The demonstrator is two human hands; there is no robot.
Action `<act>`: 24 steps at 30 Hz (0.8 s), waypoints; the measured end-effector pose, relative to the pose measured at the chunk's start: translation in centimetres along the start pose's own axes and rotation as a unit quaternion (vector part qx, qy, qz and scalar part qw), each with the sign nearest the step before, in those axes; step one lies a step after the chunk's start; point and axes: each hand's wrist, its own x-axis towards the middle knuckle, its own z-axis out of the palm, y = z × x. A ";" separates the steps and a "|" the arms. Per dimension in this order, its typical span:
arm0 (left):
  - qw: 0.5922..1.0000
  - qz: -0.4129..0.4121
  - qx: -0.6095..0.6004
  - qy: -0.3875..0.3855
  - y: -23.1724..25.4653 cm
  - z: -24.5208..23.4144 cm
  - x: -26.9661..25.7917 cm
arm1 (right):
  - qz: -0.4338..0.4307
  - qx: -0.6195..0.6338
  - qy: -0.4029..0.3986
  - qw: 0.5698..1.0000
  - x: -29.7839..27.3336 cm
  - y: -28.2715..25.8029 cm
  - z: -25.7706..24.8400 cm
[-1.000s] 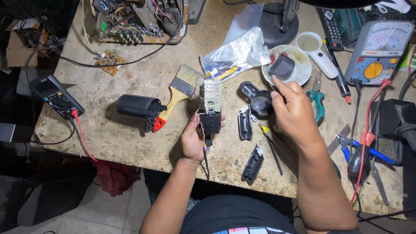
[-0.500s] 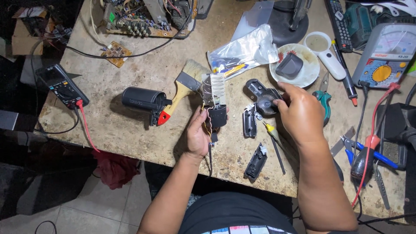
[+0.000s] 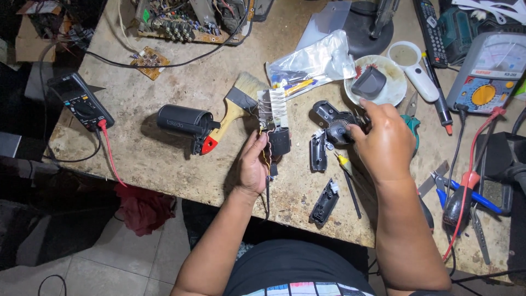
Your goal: The person holds a disassembled hairdryer heating element and manipulates its wires and components on a cluttered workbench. They use a magnifying glass to closely inspect the connections and the heating coil structure.
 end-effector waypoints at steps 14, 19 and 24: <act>0.994 0.087 0.059 -0.003 4.7 10.0 -4.6 | 0.057 0.328 -0.244 0.911 -3.5 -8.4 2.4; 0.986 0.128 0.110 -0.001 3.4 8.1 -4.1 | 0.070 0.342 -0.198 0.916 -4.2 -8.2 5.1; 0.971 0.174 0.162 0.014 3.9 8.8 -4.5 | 0.065 0.370 -0.188 0.907 -4.4 -8.4 5.3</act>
